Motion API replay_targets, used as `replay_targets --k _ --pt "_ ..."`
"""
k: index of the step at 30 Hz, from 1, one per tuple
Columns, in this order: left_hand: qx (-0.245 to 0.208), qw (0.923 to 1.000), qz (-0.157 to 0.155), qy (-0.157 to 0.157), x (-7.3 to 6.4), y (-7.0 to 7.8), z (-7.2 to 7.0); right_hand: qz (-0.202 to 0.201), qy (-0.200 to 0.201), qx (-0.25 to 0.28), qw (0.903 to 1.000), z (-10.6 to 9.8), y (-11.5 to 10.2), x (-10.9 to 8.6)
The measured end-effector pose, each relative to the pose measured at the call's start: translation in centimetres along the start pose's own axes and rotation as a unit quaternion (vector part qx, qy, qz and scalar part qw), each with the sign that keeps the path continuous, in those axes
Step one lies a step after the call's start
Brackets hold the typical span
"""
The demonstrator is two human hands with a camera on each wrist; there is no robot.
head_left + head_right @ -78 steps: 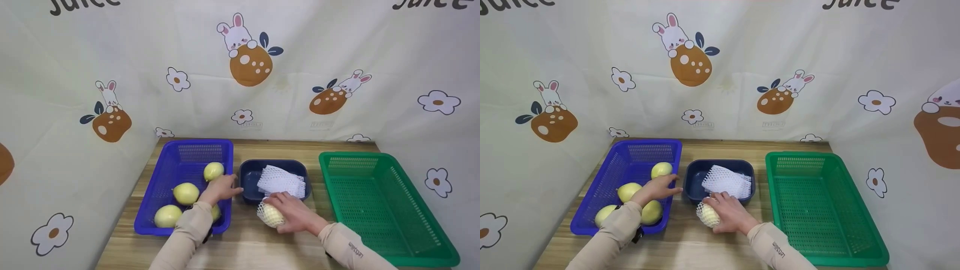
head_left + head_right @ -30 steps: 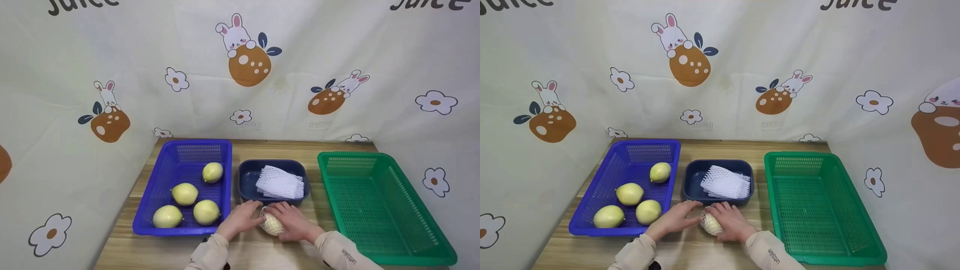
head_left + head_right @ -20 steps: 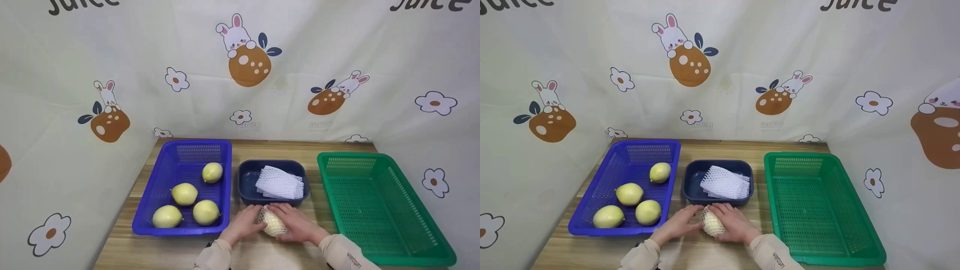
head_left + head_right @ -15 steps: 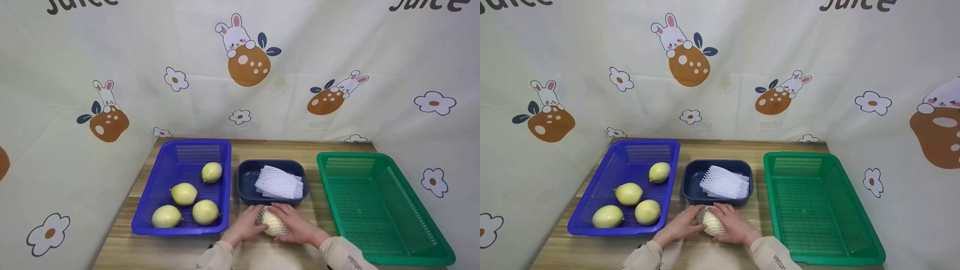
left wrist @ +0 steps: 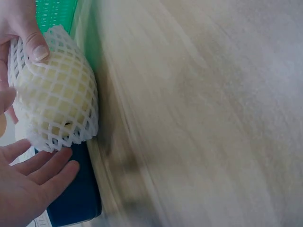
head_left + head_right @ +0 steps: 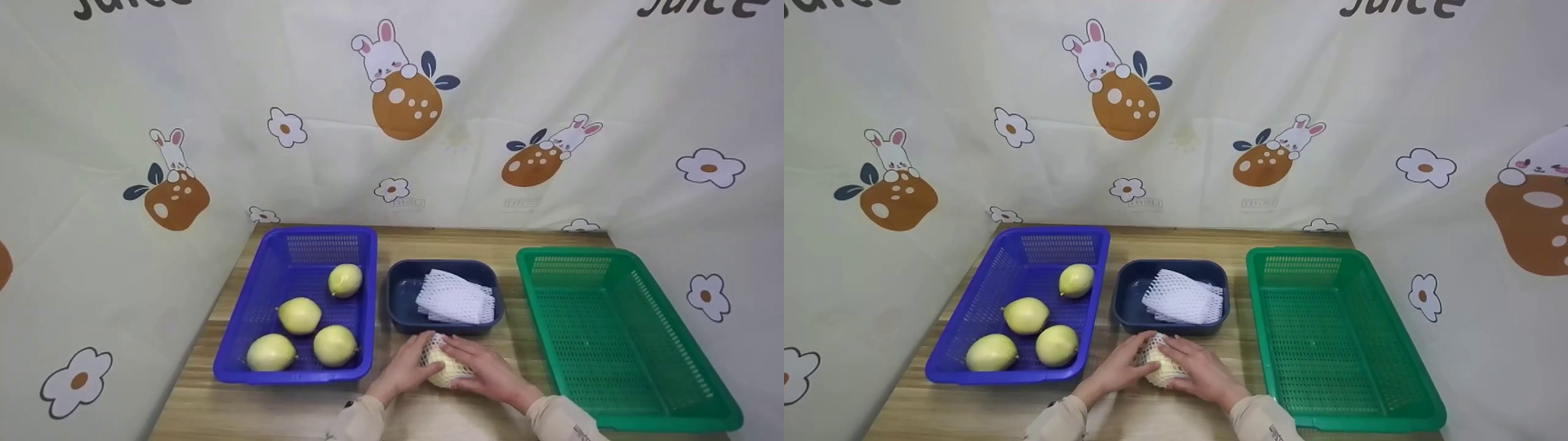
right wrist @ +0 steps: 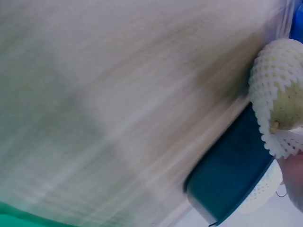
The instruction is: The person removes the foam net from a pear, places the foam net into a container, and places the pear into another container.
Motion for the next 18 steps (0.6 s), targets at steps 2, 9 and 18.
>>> replay_targets --k 2,9,18 --pt "-0.007 0.9997 0.012 0.018 0.0 0.0 0.0 -0.013 0.021 -0.002 0.9997 -0.1 -0.2 -0.2" --pt "-0.025 0.9981 0.044 0.035 0.0 0.4 0.1 0.047 0.026 0.038 0.9978 0.2 0.1 -1.1" --pt "-0.035 0.9964 0.062 0.045 -0.1 0.2 0.3 0.133 0.029 0.103 0.9853 0.4 0.9 -1.5"
Point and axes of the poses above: each hand's wrist, its own x-axis towards the middle knuckle, its own z-axis out of the palm, y = z × x, the point moved 6 cm from there along x, towards the middle knuckle, and after that the axes turned 2 degrees about x, right-handed, at the moved point
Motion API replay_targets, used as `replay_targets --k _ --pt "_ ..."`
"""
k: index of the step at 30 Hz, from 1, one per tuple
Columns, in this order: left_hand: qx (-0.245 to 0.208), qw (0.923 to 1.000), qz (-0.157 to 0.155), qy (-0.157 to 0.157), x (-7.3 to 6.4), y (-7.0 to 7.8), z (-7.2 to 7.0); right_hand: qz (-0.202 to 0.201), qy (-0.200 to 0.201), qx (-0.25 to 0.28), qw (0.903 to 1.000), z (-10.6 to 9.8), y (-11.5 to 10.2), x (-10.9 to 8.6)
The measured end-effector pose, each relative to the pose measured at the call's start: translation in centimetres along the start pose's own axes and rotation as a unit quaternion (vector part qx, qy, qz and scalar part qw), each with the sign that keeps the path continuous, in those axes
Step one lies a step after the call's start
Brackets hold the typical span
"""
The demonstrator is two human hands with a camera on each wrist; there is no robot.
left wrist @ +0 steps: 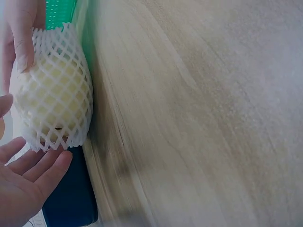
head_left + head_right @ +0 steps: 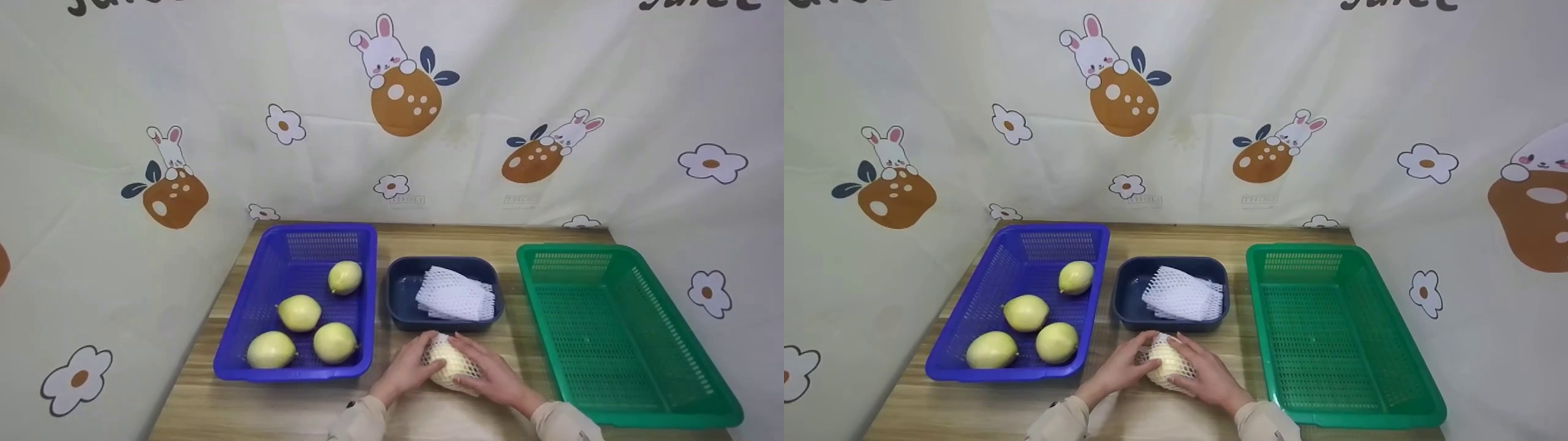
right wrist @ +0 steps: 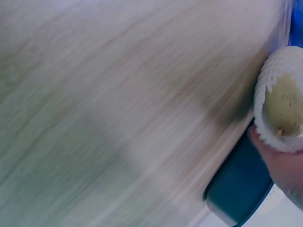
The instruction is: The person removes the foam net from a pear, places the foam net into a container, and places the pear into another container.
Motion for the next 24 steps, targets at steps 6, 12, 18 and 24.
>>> replay_targets --k 6,12,18,24 --pt "-0.104 0.9892 -0.102 0.017 -0.2 -1.5 -0.2 -0.084 0.075 -0.026 0.9933 -0.9 -0.8 0.1" --pt "-0.139 0.9841 -0.106 0.03 -0.6 -2.3 0.1 -0.083 0.045 -0.052 0.9942 -0.2 -0.9 0.0" --pt "-0.154 0.9844 -0.084 0.013 -0.5 -1.7 0.3 -0.061 -0.019 -0.077 0.995 0.8 -0.6 -0.3" --pt "-0.219 0.9715 -0.091 -0.002 -0.4 -2.0 0.6 -0.114 0.046 -0.057 0.9907 -0.1 -0.9 -0.5"
Point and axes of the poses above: each hand's wrist, its own x-axis towards the middle knuckle, its own z-axis out of the palm, y = z × x, the point moved 6 cm from there along x, towards the middle knuckle, and after that the axes turned 2 degrees about x, right-handed, at the moved point
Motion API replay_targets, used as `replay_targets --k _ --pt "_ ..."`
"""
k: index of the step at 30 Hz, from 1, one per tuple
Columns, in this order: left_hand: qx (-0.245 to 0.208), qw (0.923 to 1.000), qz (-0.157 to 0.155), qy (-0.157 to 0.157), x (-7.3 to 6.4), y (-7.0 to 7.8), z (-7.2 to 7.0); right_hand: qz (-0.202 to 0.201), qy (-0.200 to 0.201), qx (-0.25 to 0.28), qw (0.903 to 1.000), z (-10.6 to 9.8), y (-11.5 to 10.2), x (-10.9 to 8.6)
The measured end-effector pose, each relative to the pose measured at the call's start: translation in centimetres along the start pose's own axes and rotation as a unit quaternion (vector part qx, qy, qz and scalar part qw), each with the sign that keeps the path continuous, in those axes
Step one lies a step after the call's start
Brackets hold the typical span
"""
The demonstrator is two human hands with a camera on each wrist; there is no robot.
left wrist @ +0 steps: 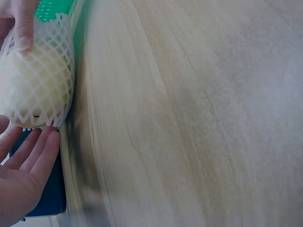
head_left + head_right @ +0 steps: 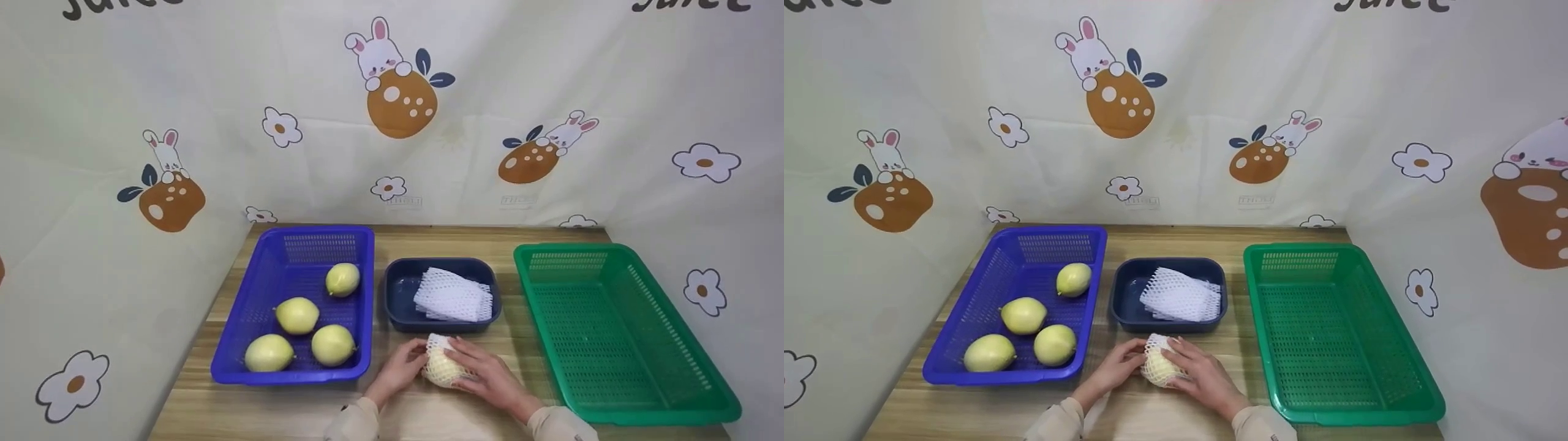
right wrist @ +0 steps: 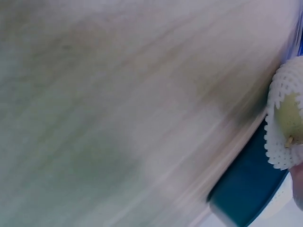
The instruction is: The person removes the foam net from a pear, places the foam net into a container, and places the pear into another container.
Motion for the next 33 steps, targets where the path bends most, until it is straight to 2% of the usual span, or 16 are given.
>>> replay_targets --k 5,8,11,13,18,21,23,25,29,33 --pt "-0.038 0.9991 -0.019 -0.008 -0.6 1.7 -0.1 -0.014 0.039 0.008 0.9991 -0.4 -0.2 -0.3" --pt "-0.034 0.9991 -0.022 -0.014 -0.9 2.7 -0.2 0.004 0.019 -0.013 0.9997 -0.1 0.0 -0.5" --pt "-0.017 0.9995 -0.018 -0.018 -1.0 3.0 -0.2 0.019 0.0 -0.022 0.9996 0.0 0.2 -0.8" --pt "-0.013 0.9996 -0.014 -0.018 -0.9 3.0 -0.1 0.016 0.011 -0.015 0.9997 -0.1 0.2 -1.0" --pt "0.003 0.9997 0.018 -0.015 -0.3 1.1 0.4 -0.038 0.091 -0.005 0.9951 -1.1 -0.3 -1.3" --pt "0.049 0.9983 0.029 -0.01 0.0 0.2 0.5 -0.045 0.11 -0.014 0.9928 -1.3 -0.3 -1.3" --pt "0.076 0.9964 0.035 -0.011 0.2 0.1 0.6 -0.023 0.094 -0.024 0.9951 -1.1 0.0 -1.4" --pt "0.103 0.9939 0.04 -0.013 0.4 0.2 0.7 0.017 0.056 -0.029 0.9979 -0.7 0.4 -1.5" --pt "0.117 0.992 0.038 -0.027 0.6 0.2 1.0 0.079 -0.007 -0.03 0.9964 0.1 1.2 -2.0" --pt "0.154 0.9864 0.035 -0.044 0.6 0.2 1.2 0.069 0.013 -0.017 0.9974 -0.3 1.3 -2.2"
Point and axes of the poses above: each hand's wrist, its own x-axis towards the middle knuckle, its own z-axis out of the palm, y = z × x, the point moved 6 cm from there along x, towards the middle knuckle, and after that the axes turned 2 degrees about x, right-handed, at the moved point
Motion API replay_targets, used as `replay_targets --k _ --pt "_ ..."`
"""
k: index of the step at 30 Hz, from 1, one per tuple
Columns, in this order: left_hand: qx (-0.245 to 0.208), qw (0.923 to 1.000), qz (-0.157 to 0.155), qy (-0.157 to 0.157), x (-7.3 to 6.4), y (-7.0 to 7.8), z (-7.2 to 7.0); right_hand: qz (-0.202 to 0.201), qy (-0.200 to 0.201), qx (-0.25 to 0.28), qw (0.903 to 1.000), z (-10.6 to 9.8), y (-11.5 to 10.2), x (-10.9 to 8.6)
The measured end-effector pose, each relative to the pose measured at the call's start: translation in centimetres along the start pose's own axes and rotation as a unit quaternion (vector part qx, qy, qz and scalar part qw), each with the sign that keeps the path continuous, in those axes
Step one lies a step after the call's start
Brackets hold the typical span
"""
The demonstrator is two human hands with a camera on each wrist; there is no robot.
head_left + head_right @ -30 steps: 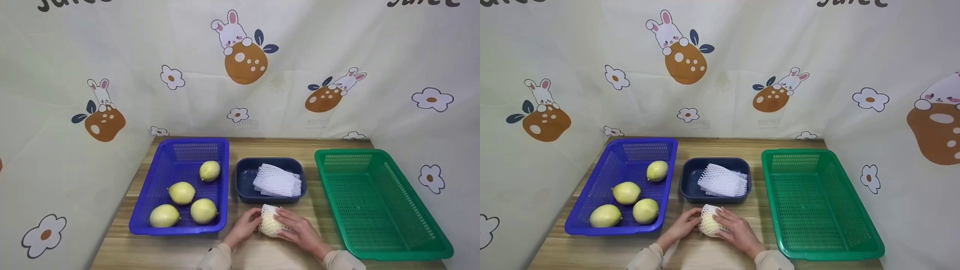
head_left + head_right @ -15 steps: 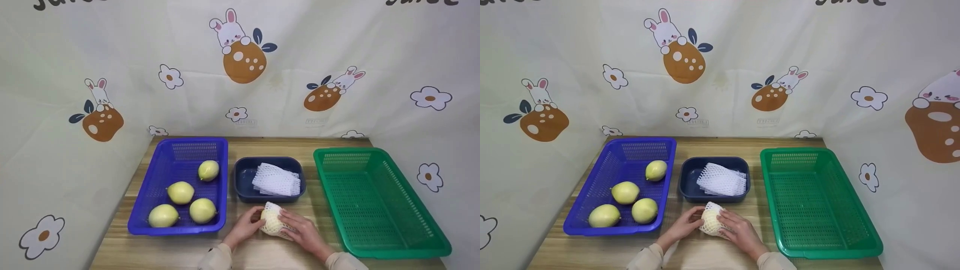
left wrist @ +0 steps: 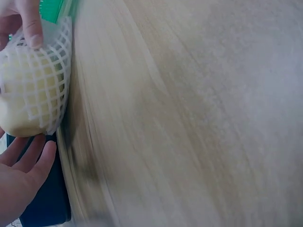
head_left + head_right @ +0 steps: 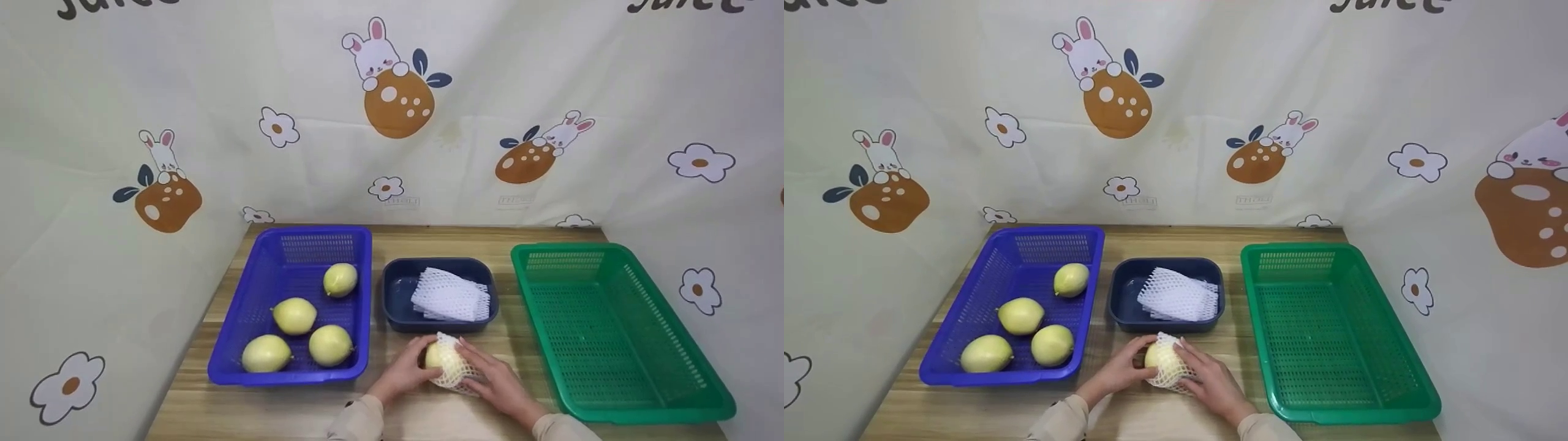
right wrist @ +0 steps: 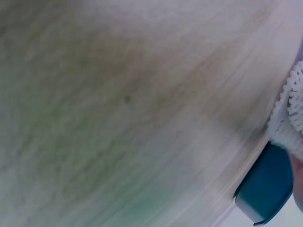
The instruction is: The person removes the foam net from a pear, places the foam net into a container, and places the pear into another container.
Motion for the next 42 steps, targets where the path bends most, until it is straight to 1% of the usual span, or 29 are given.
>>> replay_targets --k 4,7,10,14,16,18,21,24,26,28,32,33,35,37,39,42 --pt "0.039 0.9991 0.013 -0.013 0.1 0.2 0.3 -0.031 0.04 0.004 0.9987 -0.5 -0.2 0.0" --pt "0.054 0.9983 0.017 -0.013 0.3 0.1 0.6 -0.039 0.045 -0.003 0.9982 -0.5 -0.4 -0.1" --pt "0.068 0.9976 0.016 -0.006 0.4 0.0 0.8 -0.032 0.014 -0.005 0.9994 -0.2 -0.5 0.0" --pt "0.078 0.9968 0.019 -0.004 0.5 0.1 0.8 -0.018 -0.044 0.004 0.9989 0.5 -0.6 0.6" --pt "0.078 0.9967 0.022 -0.011 0.5 0.2 0.8 -0.021 -0.047 0.007 0.9986 0.6 -0.7 0.9" --pt "0.072 0.9968 0.031 -0.018 0.4 0.3 0.7 -0.037 -0.033 0.009 0.9987 0.5 -0.8 1.1" --pt "0.069 0.9964 0.043 -0.024 0.3 0.5 0.5 -0.069 0.006 0.016 0.9975 0.1 -1.0 1.2" --pt "0.073 0.9956 0.055 -0.02 0.2 0.5 0.5 -0.089 0.04 0.023 0.995 -0.2 -1.2 1.0" --pt "0.081 0.9952 0.052 -0.017 0.2 0.4 0.5 -0.084 0.051 0.025 0.9948 -0.2 -1.2 0.7" --pt "0.086 0.9951 0.047 -0.012 0.1 0.2 0.5 -0.07 0.049 0.02 0.9961 0.0 -1.0 0.5" --pt "0.088 0.9955 0.034 -0.013 0.1 0.1 0.5 -0.015 -0.001 0.02 0.9997 0.6 -0.3 0.0" --pt "0.088 0.9954 0.036 -0.014 0.2 0.1 0.5 -0.004 -0.012 0.022 0.9997 0.7 -0.1 0.0" --pt "0.087 0.9952 0.041 -0.017 0.2 0.2 0.4 0.007 -0.021 0.028 0.9994 0.7 0.0 -0.2" --pt "0.082 0.9954 0.046 -0.02 0.2 0.2 0.4 0.005 -0.009 0.028 0.9996 0.5 0.1 -0.1" --pt "0.075 0.9957 0.049 -0.021 0.2 0.2 0.4 -0.007 0.009 0.024 0.9997 0.2 0.0 -0.1" --pt "0.068 0.9963 0.045 -0.027 0.1 0.1 0.5 -0.019 0.024 0.021 0.9993 -0.1 0.0 -0.2"
Point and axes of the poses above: each hand's wrist, its own x-axis towards the middle knuckle, its own z-axis out of the palm, y = z × x, the point moved 6 cm from there along x, towards the middle knuckle, and after that the axes turned 2 degrees about x, right-handed, at the moved point
